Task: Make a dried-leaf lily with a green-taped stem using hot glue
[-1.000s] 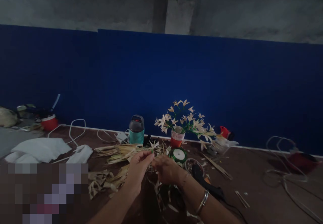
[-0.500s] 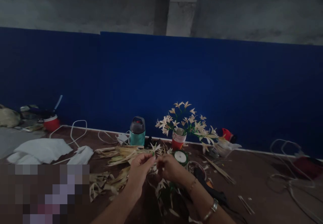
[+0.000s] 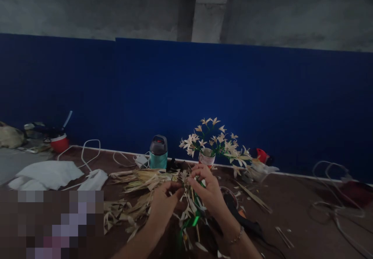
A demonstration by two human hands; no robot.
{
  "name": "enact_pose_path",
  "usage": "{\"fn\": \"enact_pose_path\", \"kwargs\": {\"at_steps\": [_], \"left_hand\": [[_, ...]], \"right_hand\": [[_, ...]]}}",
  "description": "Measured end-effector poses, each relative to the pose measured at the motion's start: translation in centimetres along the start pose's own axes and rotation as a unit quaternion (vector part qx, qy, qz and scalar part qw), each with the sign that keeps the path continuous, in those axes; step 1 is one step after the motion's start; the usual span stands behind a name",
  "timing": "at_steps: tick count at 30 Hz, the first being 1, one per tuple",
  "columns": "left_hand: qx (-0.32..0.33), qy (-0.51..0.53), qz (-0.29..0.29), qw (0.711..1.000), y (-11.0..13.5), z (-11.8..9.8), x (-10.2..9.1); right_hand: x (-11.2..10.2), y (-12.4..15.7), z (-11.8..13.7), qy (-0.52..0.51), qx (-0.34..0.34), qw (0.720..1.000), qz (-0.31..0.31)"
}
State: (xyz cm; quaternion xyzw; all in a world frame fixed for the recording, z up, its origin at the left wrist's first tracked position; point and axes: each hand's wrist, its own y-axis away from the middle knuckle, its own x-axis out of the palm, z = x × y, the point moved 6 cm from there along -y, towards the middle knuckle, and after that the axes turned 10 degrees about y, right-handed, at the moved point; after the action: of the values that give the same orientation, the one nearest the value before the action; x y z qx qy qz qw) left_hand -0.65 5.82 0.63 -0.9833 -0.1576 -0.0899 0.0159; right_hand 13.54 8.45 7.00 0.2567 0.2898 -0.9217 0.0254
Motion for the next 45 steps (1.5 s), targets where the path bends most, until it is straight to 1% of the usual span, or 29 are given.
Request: {"fn": "enact_pose_path", "kwargs": {"at_steps": [2,5,8,12,19,23,29,35,45], "left_hand": [[0.002,-0.013,-0.006,1.000,0.09,-0.17,-0.01],[0.008,-0.019,0.004,1.000,0.19,-0.31,0.13],[-0.001,-0.011,0.016,1.000,0.30,-0.19,0.27],[-0.001,-0.015,0.013,1.000,0.43,-0.31,0.26],[-0.003,-0.010,0.014,1.000,0.52,-0.49,0.39],[-0.014,0.003,0.017,1.000,0.47,-0.28,0.48],[0.005,-0.013,0.015,1.000,0.36,-0.29,0.32],[0.001,-0.004,0.021,1.000,0.34,0.24,0.35],[0.005,-0.017,0.020,1.000,0.26,0.18,0.38]], "right_hand": [[-0.02,-0.04,-0.04,0.003,0.005,1.000,0.005],[-0.07,-0.05,-0.08,0.002,0.007,1.000,0.009],[-0.16,0.00,-0.13,0.001,0.004,1.000,-0.002],[-0.23,0.07,-0.13,0.004,-0.008,1.000,-0.017],[-0.13,0.10,0.10,0.026,-0.016,0.999,-0.016],[-0.14,0.18,0.16,0.032,-0.021,0.999,-0.024],[-0.10,0.20,0.08,0.035,-0.028,0.998,-0.037],[-0.08,0.27,0.09,0.047,-0.038,0.998,-0.035],[-0.15,0.42,0.54,0.069,-0.055,0.995,-0.037]]}}
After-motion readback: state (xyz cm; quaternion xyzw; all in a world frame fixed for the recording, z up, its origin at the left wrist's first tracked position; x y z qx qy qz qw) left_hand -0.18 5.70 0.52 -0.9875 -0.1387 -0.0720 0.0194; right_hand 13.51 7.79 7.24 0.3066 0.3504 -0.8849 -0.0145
